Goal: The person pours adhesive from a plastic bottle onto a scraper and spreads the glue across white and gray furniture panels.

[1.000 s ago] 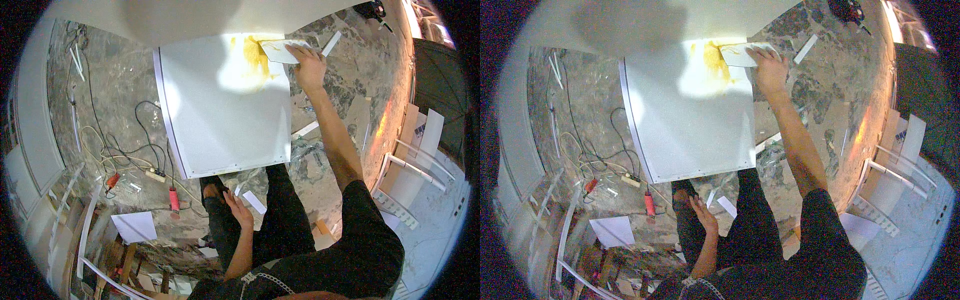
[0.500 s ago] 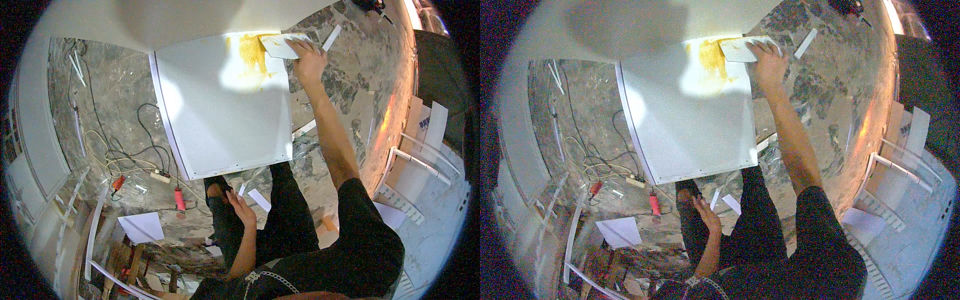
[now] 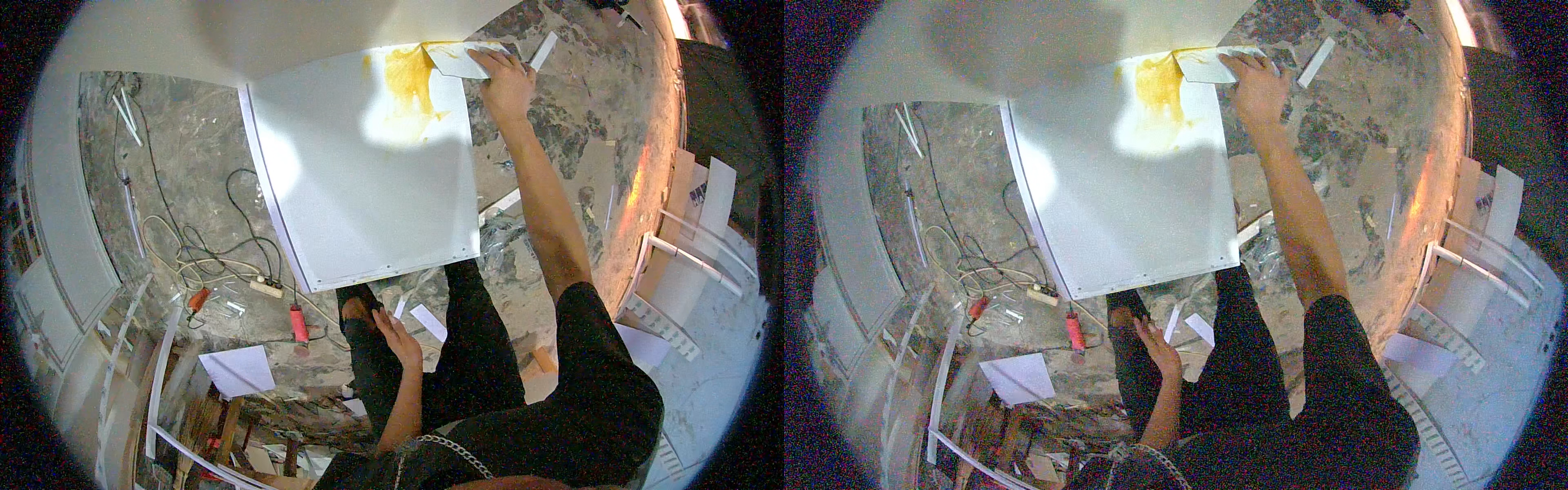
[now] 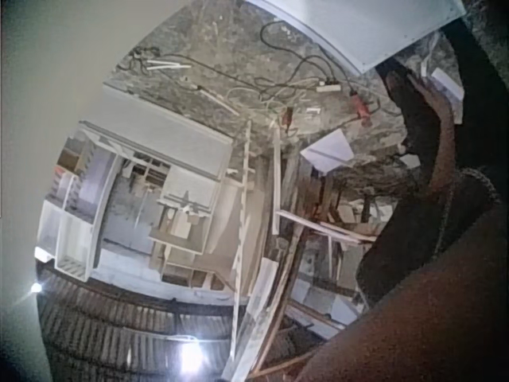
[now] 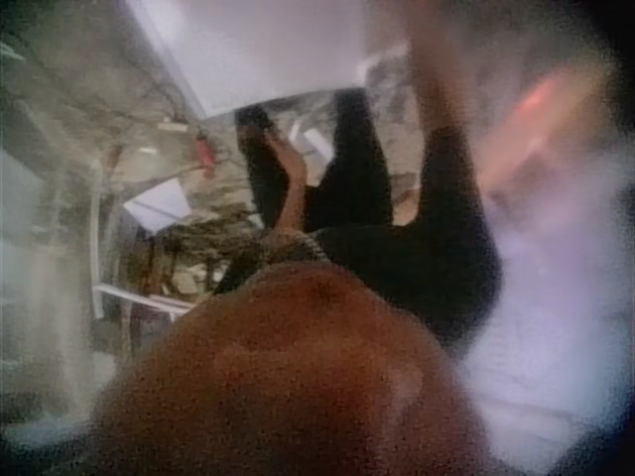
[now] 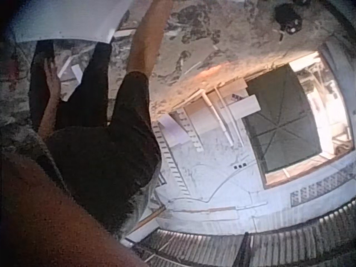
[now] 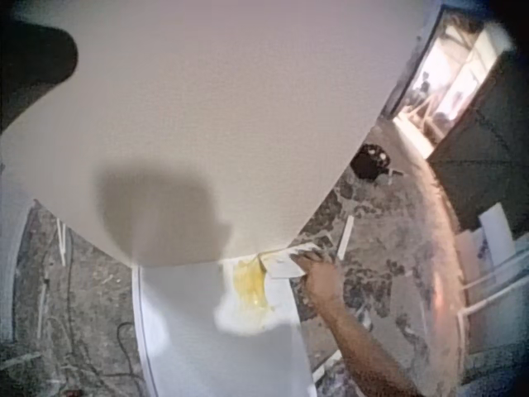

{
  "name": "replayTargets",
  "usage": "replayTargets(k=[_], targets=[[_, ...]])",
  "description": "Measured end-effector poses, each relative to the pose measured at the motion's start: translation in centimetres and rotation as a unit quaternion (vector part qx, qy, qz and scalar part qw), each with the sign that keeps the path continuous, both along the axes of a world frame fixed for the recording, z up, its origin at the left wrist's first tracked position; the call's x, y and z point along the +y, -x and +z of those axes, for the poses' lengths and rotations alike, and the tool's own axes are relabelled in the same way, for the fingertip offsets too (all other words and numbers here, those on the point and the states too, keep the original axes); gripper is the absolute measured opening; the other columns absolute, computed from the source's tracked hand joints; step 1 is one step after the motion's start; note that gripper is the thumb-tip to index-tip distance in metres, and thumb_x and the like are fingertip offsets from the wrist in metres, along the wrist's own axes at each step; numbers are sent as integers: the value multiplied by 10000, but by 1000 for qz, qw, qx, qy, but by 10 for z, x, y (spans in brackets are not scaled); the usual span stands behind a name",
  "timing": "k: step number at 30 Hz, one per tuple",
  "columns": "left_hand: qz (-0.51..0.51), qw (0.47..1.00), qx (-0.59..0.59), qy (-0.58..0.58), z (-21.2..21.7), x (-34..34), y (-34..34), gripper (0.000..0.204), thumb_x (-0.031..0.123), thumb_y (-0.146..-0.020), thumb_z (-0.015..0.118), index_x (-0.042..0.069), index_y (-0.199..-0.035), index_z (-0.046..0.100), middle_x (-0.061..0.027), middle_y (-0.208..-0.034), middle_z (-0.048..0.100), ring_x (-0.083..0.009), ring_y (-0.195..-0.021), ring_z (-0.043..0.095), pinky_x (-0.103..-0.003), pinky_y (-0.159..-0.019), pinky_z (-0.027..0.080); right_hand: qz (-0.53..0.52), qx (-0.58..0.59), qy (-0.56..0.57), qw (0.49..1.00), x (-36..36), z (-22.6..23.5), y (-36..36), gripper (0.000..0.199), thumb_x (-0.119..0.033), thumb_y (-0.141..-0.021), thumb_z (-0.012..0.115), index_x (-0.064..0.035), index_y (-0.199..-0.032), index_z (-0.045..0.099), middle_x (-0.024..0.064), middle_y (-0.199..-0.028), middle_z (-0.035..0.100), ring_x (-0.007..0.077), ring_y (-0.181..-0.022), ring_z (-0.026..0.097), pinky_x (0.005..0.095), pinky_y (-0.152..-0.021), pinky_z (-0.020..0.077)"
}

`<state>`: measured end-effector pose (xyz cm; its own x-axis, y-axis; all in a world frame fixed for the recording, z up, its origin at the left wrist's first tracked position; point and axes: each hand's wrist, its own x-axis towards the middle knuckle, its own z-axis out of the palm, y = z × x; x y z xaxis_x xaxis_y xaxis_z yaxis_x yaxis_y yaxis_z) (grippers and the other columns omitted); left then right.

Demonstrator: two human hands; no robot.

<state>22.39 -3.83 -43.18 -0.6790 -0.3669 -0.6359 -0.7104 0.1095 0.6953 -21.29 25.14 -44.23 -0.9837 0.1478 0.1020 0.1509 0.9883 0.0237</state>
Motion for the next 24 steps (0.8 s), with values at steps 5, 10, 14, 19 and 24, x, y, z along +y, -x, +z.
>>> replayTargets(k=[5,10,14,19,24], targets=[[81,995,-41,-39,6,6,10,600,319,-1084,386,6,-1557,193,-239,-1565,297,-338,-1441,322,-433,-1195,221,19,-39,-16,999,2,0,-30,634,-26,-737,700,-332,-1290,645,-52,-1301,650,226,-1270,546,505,-1068,366],[24,999,-42,5,6,-4,9,596,288,-1082,390,11,-1564,178,-246,-1563,314,-341,-1446,328,-424,-1188,242,77,-7,19,997,-18,27,-36,652,-3,-712,677,-325,-1278,655,-30,-1268,667,230,-1229,575,505,-1037,404],[39,999,-18,-7,6,1,9,593,320,-1081,393,14,-1557,216,-235,-1567,296,-340,-1443,321,-423,-1194,217,45,8,16,999,-20,14,-10,657,-17,-757,636,-348,-1324,629,-15,-1282,660,221,-1212,582,497,-1002,426],[49,998,-32,-12,6,-1,9,588,316,-1085,388,11,-1557,213,-232,-1572,293,-340,-1443,322,-420,-1195,216,19,-4,5,1000,-37,2,3,602,-39,-774,622,-341,-1294,655,-39,-1289,665,208,-1226,567,485,-1010,408],[37,999,-17,-2,3,-4,5,580,301,-1090,381,4,-1556,208,-230,-1563,307,-337,-1445,316,-432,-1194,213,36,-54,-2,998,-40,13,1,593,-45,-774,633,-338,-1288,657,-35,-1291,665,213,-1214,575,491,-1027,392]])
